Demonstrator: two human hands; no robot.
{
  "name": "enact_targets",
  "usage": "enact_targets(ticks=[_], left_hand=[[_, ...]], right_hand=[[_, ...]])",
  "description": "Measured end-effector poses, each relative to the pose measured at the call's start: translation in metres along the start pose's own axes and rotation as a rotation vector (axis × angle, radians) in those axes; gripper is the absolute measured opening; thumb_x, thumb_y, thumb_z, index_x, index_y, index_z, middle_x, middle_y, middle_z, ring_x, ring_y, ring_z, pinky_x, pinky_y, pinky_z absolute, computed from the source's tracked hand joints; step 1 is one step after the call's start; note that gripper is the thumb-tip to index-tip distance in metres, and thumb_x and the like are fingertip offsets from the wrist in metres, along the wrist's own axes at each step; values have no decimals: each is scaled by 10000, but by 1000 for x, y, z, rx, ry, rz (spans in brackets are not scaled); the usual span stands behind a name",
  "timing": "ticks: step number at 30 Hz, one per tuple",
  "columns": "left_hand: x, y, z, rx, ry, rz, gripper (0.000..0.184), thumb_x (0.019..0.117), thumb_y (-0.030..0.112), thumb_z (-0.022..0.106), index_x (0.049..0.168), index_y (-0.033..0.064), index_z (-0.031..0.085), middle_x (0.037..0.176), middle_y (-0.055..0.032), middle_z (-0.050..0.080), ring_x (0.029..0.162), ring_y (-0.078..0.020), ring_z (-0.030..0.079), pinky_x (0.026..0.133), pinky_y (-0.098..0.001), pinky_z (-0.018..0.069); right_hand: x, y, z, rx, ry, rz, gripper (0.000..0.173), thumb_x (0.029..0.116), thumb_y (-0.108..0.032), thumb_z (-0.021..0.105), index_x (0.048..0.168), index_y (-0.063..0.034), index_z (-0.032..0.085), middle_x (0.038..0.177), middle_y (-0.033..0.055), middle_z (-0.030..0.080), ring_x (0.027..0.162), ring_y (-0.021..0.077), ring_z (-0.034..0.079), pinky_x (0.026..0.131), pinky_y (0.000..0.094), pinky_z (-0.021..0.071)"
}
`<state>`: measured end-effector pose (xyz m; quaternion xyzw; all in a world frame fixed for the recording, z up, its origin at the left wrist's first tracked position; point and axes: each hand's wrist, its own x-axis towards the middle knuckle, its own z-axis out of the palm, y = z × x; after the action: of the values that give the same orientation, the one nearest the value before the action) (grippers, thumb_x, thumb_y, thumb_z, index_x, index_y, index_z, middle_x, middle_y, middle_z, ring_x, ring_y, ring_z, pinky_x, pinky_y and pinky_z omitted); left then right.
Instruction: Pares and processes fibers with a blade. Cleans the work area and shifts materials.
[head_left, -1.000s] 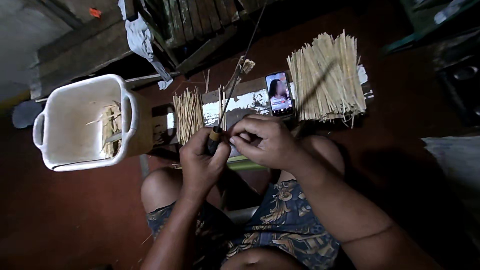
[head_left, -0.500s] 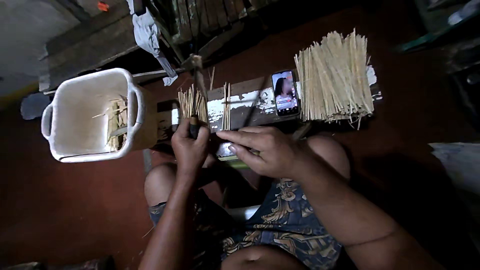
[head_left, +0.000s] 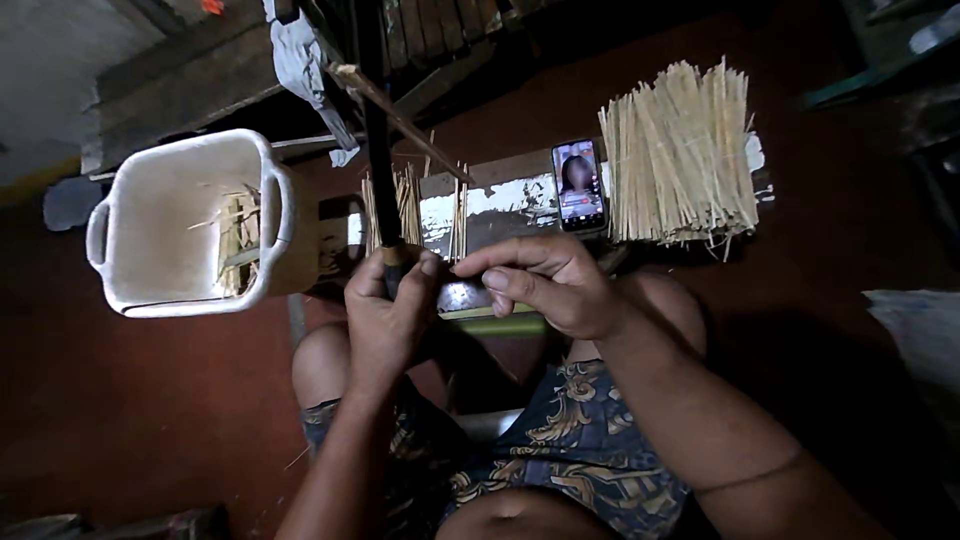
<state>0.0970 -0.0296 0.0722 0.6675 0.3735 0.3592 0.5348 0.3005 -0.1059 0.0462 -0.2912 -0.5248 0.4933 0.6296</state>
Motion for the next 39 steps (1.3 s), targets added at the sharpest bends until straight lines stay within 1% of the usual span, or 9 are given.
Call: enact_targets(ticks=[7,10,17,20,25,28,32,35,39], left_hand=[[-6,10,8,124,-82,177,105,952,100,637,1044,67,676,791,-15,649,572,-106,568,480,-254,492],[-6,10,8,228,-101,208,111,930,104,647,1033,78,678,802,-2,672,599,-104,608,497,-268,528],[-5,6,3,506,-119,276,99,922,184,649,972,106,685,794,35,653,637,-69,609,535,-272,538],[-4,5,3,597,-133,304,122,921,216,635,954,110,687,798,42,647,649,-51,607,541,-263,539],[-3,0,0,626,-150,298,109,916,217,616,920,124,673,774,53,623,638,-43,579,531,-255,504],[-1,-3,0,495,-137,218,71,914,168,609,926,119,658,757,38,640,583,-62,587,481,-261,507],[6,-11,1,250,-72,126,86,941,96,578,958,86,662,739,15,638,551,-76,563,474,-239,485],[9,-24,0,181,8,24,110,964,97,557,979,97,666,736,19,643,542,-67,567,475,-223,491],[6,-35,-5,81,68,-94,144,1044,175,553,1064,86,665,739,-25,609,519,-108,526,454,-254,470]], right_hand=[[-2,-2,0,-159,57,-26,217,1026,-41,573,1163,56,711,836,82,690,646,116,629,584,277,590],[-4,-5,-1,-280,70,-25,186,1011,-45,590,1109,34,726,832,50,694,650,94,631,579,261,585],[-6,-6,1,-538,84,-21,123,986,-92,631,959,-39,738,864,-1,712,750,44,668,665,235,606],[-8,-6,2,-584,95,21,129,976,-114,643,917,-60,744,835,-15,705,727,30,656,642,227,591],[-9,-8,4,-584,75,82,144,996,-139,634,936,-77,749,802,-36,694,694,18,643,616,219,583],[-9,-7,6,-585,25,75,179,1021,-141,609,1092,-70,757,918,-24,724,777,21,670,698,223,609],[-10,2,12,-771,-4,-9,292,1029,-184,589,1274,-115,732,1001,-12,738,855,41,683,753,260,606],[-9,2,14,-757,36,-148,303,1005,-133,606,1275,-90,736,906,14,709,778,79,647,684,278,576],[-5,-7,6,-326,80,-150,259,1018,-81,575,1198,43,713,938,59,731,725,77,665,654,268,620]])
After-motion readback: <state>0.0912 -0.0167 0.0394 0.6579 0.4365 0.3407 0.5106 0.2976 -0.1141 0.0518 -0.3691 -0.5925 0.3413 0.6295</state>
